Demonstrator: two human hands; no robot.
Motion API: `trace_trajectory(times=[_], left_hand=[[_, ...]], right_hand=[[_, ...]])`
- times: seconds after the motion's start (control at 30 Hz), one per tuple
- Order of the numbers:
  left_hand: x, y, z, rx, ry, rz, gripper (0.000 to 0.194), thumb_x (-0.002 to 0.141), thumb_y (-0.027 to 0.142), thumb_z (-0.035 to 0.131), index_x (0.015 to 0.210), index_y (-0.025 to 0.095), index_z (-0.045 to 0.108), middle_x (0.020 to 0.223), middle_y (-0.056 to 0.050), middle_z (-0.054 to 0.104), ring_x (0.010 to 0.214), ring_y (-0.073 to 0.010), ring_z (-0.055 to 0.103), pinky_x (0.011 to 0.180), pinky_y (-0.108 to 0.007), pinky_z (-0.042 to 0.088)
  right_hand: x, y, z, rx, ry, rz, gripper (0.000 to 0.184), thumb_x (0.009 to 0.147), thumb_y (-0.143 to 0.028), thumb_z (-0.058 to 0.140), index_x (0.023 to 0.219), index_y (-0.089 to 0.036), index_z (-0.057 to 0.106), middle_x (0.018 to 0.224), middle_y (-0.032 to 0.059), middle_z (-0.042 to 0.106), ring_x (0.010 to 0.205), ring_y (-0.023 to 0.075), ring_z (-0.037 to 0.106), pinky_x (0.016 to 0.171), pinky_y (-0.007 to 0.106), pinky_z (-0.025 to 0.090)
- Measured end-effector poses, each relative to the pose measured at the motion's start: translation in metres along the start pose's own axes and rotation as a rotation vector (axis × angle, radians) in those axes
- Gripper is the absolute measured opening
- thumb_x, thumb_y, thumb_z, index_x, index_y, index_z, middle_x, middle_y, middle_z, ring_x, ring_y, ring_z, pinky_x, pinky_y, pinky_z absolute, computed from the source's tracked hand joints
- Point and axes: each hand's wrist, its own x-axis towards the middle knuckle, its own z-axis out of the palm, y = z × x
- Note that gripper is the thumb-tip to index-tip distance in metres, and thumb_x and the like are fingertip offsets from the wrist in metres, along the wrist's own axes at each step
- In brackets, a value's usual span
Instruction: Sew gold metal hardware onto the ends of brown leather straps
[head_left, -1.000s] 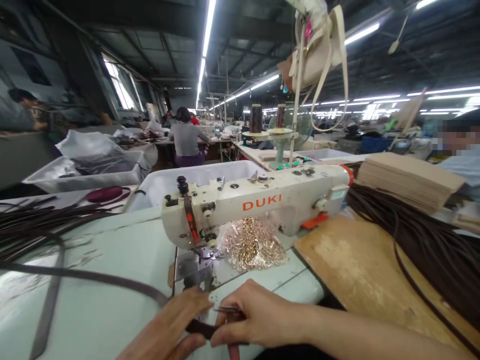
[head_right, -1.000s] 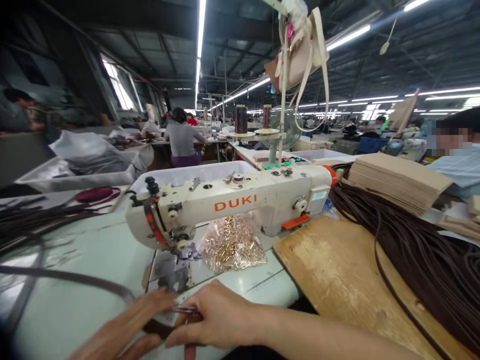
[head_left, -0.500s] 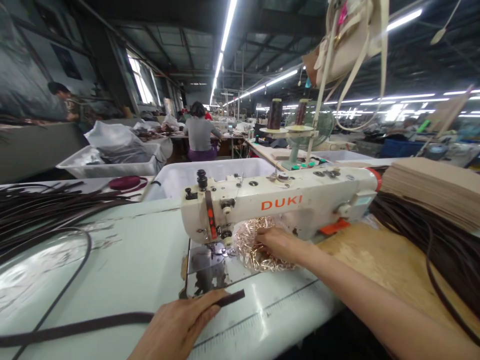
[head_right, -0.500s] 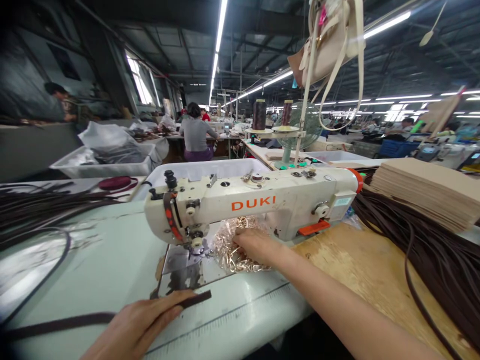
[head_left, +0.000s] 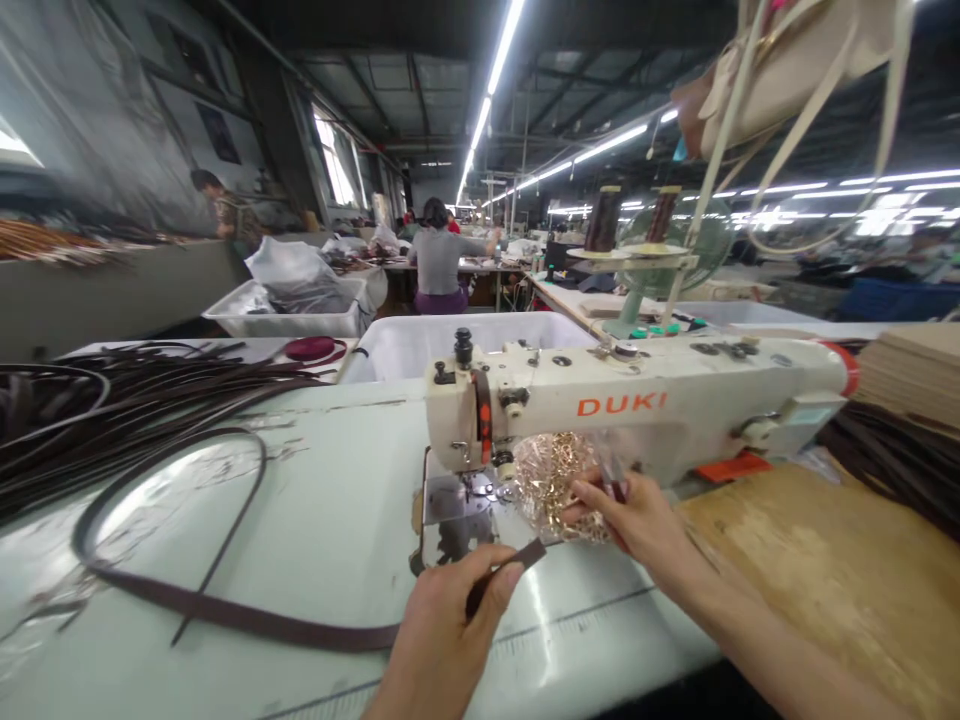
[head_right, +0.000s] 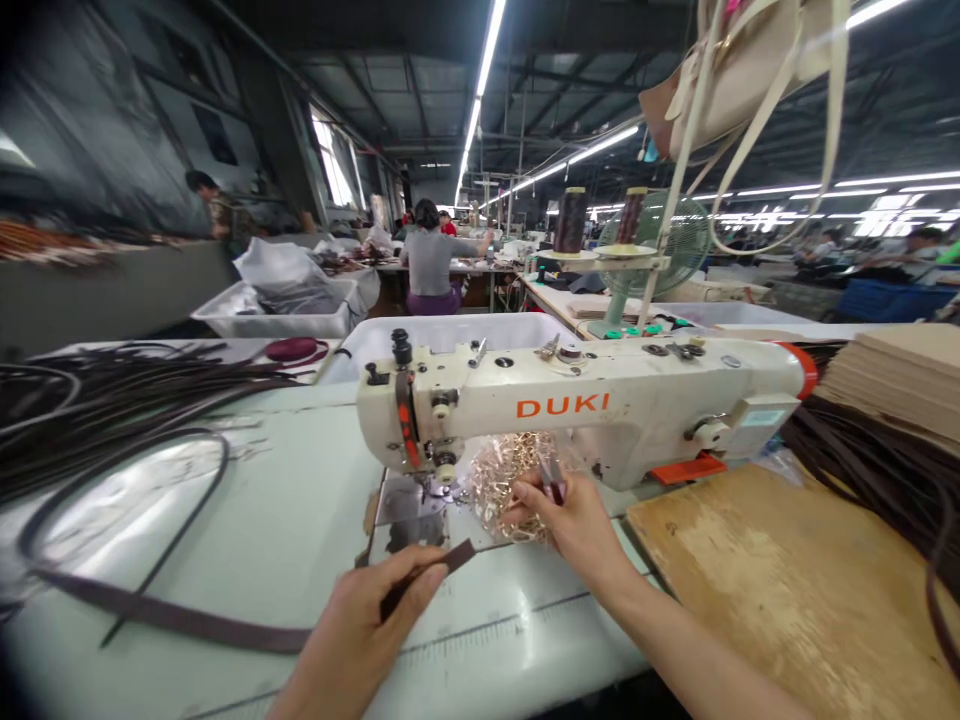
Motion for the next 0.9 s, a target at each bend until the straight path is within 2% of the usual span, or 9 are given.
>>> trace_trajectory(times=[0.07, 0.17, 0.33, 0.43, 0.53, 0.63, 0.73, 0.83, 0.9], left_hand=[[-0.002, 0.001, 0.002, -0.006, 0.045, -0.016, 0.029, 0.094, 0.037, 0.041, 0.091, 0.022, 0.066, 0.067, 0.003, 0.062, 0.06, -0.0131, 0.053, 0.057, -0.02, 0.036], [-0.006, -0.002, 0.005, 0.009, 0.076, -0.024, 0.029, 0.094, 0.036, 0.04, 0.089, 0.022, 0.065, 0.062, 0.004, 0.059, 0.055, -0.0121, 0.049, 0.052, -0.021, 0.032], [-0.014, -0.004, 0.007, 0.086, 0.178, -0.009, 0.024, 0.094, 0.035, 0.041, 0.09, 0.022, 0.061, 0.06, 0.004, 0.058, 0.053, -0.0125, 0.052, 0.053, -0.022, 0.032], [-0.017, -0.004, 0.009, 0.099, 0.2, 0.005, 0.022, 0.095, 0.035, 0.04, 0.09, 0.022, 0.058, 0.061, 0.004, 0.059, 0.054, -0.0132, 0.056, 0.054, -0.022, 0.033], [-0.018, -0.006, 0.011, 0.115, 0.211, 0.008, 0.021, 0.096, 0.034, 0.036, 0.089, 0.022, 0.052, 0.065, 0.003, 0.062, 0.058, -0.0145, 0.059, 0.055, -0.023, 0.034], [-0.017, -0.008, 0.011, 0.085, 0.188, 0.006, 0.016, 0.097, 0.033, 0.034, 0.092, 0.022, 0.046, 0.07, 0.003, 0.064, 0.061, -0.0149, 0.061, 0.058, -0.024, 0.036], [-0.018, -0.009, 0.006, 0.046, 0.157, 0.003, 0.017, 0.098, 0.032, 0.034, 0.109, 0.023, 0.042, 0.071, 0.005, 0.064, 0.062, -0.0146, 0.06, 0.058, -0.023, 0.035], [-0.017, -0.01, -0.006, 0.055, 0.078, 0.028, 0.03, 0.098, 0.03, 0.034, 0.128, 0.027, 0.036, 0.068, 0.007, 0.06, 0.06, -0.0139, 0.056, 0.057, -0.022, 0.033], [-0.016, -0.01, -0.017, 0.031, -0.024, 0.053, 0.03, 0.097, 0.029, 0.036, 0.126, 0.029, 0.042, 0.068, 0.007, 0.057, 0.059, -0.0129, 0.053, 0.057, -0.021, 0.034]], right_hand=[[-0.016, -0.009, 0.011, 0.103, -0.005, 0.013, 0.035, 0.08, -0.051, 0.062, 0.082, -0.016, 0.063, 0.071, 0.0064, 0.068, 0.062, 0.02, 0.064, 0.062, 0.029, 0.053], [-0.033, -0.018, 0.025, 0.142, -0.013, -0.038, 0.033, 0.078, -0.049, 0.065, 0.079, -0.017, 0.064, 0.079, 0.0082, 0.069, 0.074, 0.0217, 0.066, 0.072, 0.031, 0.053], [-0.047, -0.024, 0.039, 0.015, 0.054, -0.076, 0.031, 0.079, -0.049, 0.065, 0.08, -0.018, 0.067, 0.079, 0.0072, 0.069, 0.075, 0.0222, 0.066, 0.066, 0.03, 0.052], [-0.054, -0.027, 0.045, -0.131, 0.086, -0.257, 0.02, 0.083, -0.042, 0.063, 0.079, -0.022, 0.066, 0.09, 0.0055, 0.07, 0.078, 0.0208, 0.065, 0.066, 0.03, 0.052], [-0.059, -0.028, 0.052, -0.202, 0.099, -0.507, 0.008, 0.086, -0.028, 0.062, 0.08, -0.023, 0.062, 0.099, 0.0043, 0.068, 0.088, 0.0196, 0.064, 0.079, 0.032, 0.05], [-0.061, -0.026, 0.057, -0.251, 0.102, -0.618, 0.004, 0.087, -0.021, 0.06, 0.085, -0.023, 0.06, 0.103, 0.004, 0.067, 0.096, 0.0182, 0.062, 0.082, 0.031, 0.049], [-0.062, -0.025, 0.06, -0.265, 0.052, -0.603, 0.003, 0.089, -0.022, 0.057, 0.087, -0.023, 0.058, 0.107, 0.004, 0.066, 0.094, 0.0166, 0.063, 0.08, 0.027, 0.05], [-0.059, -0.028, 0.059, -0.189, -0.07, -0.439, 0.012, 0.092, -0.029, 0.053, 0.086, -0.021, 0.059, 0.104, 0.0053, 0.067, 0.092, 0.0167, 0.064, 0.077, 0.025, 0.05], [-0.055, -0.029, 0.056, -0.095, -0.138, -0.317, 0.019, 0.092, -0.035, 0.052, 0.084, -0.019, 0.059, 0.099, 0.006, 0.068, 0.085, 0.0159, 0.065, 0.07, 0.023, 0.051]])
